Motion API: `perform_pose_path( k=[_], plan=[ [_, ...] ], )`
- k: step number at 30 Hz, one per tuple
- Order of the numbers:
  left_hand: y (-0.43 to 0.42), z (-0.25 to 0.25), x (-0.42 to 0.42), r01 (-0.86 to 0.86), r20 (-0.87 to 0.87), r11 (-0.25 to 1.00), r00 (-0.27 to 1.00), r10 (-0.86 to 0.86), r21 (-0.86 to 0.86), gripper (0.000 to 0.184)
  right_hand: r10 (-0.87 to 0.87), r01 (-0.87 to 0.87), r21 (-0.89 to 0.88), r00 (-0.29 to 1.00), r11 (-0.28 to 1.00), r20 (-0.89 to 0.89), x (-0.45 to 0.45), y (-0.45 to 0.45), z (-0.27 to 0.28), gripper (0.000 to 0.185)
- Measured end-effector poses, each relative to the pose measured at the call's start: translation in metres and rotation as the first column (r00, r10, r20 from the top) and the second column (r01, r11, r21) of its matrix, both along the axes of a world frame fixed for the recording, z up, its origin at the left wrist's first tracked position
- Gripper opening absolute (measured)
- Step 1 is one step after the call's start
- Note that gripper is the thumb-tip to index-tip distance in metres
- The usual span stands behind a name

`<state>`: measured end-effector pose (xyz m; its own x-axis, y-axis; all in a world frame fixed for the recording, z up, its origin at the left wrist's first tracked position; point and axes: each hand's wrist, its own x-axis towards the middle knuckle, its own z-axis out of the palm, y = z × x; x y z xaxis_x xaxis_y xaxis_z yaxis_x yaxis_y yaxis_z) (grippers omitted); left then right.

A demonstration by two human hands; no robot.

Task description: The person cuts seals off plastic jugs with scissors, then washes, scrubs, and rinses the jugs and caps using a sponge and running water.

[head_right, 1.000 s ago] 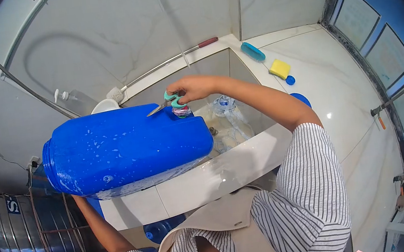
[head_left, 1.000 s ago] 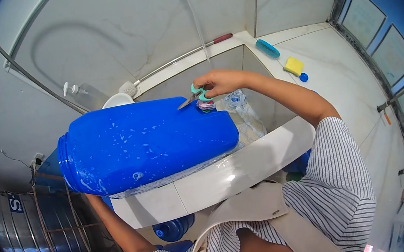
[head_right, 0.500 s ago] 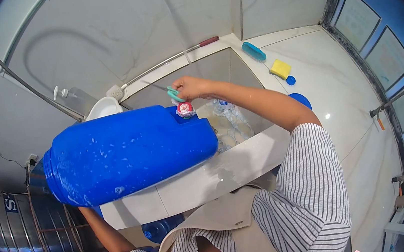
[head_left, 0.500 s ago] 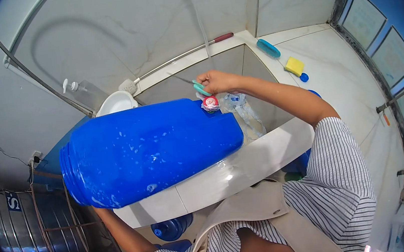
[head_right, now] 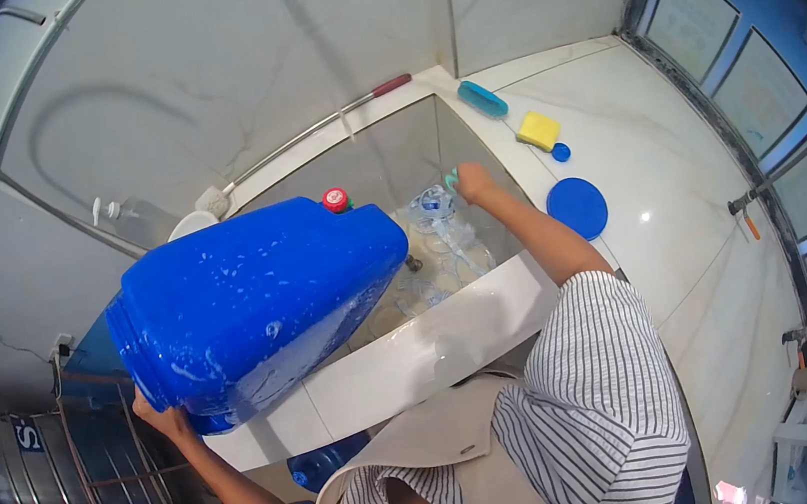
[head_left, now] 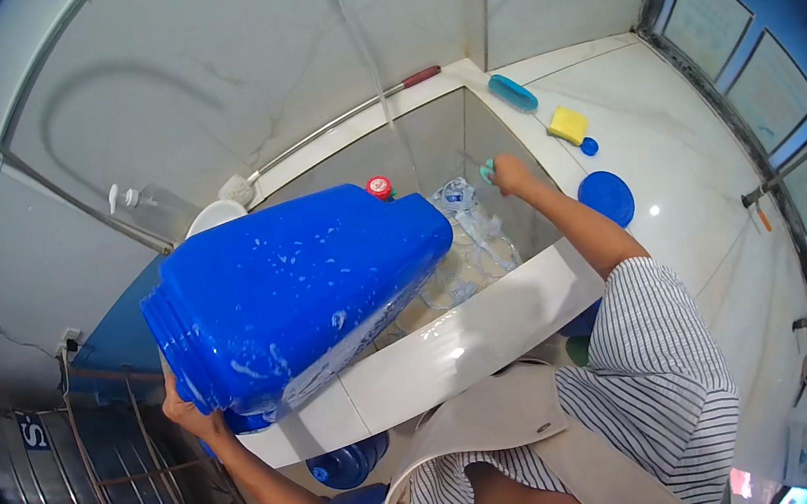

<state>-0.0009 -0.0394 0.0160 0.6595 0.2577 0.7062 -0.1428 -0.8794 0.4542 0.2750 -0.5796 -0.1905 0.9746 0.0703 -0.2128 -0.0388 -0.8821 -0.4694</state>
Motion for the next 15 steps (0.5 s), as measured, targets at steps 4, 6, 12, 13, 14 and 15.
perform_pose_path(
  k=[4,6,12,13,14,15],
  plan=[
    [-0.037,-0.025,0.031,-0.041,-0.035,0.992,0.999,0.037,-0.118,0.018,-0.087,0.169,-0.172,0.912,0.971,0.402,0.003,-0.038,0.059,0.019],
    [-0.067,-0.029,0.048,-0.077,-0.124,0.974,0.991,0.052,-0.212,0.020,-0.097,0.206,-0.252,0.917,0.946,0.386,0.010,-0.066,0.054,0.020],
    [-0.145,-0.063,0.110,-0.198,-0.406,0.970,0.905,0.126,-0.139,0.019,0.192,-0.029,-0.375,0.894,0.927,0.405,0.060,-0.014,0.081,0.015],
    [-0.165,-0.055,0.117,-0.187,-0.459,0.971,0.883,0.099,-0.152,0.020,0.203,-0.123,-0.217,0.894,0.968,0.399,0.072,0.018,0.103,0.016],
    [-0.171,-0.064,0.129,-0.161,-0.483,0.972,0.874,0.060,-0.170,0.022,0.105,-0.146,0.047,0.865,0.988,0.491,0.089,0.055,0.113,0.016],
    [-0.168,-0.088,0.144,-0.108,-0.498,0.977,0.867,0.001,-0.186,0.024,0.162,-0.235,0.242,0.944,0.941,0.288,0.103,0.084,0.135,0.021]
  ],
)
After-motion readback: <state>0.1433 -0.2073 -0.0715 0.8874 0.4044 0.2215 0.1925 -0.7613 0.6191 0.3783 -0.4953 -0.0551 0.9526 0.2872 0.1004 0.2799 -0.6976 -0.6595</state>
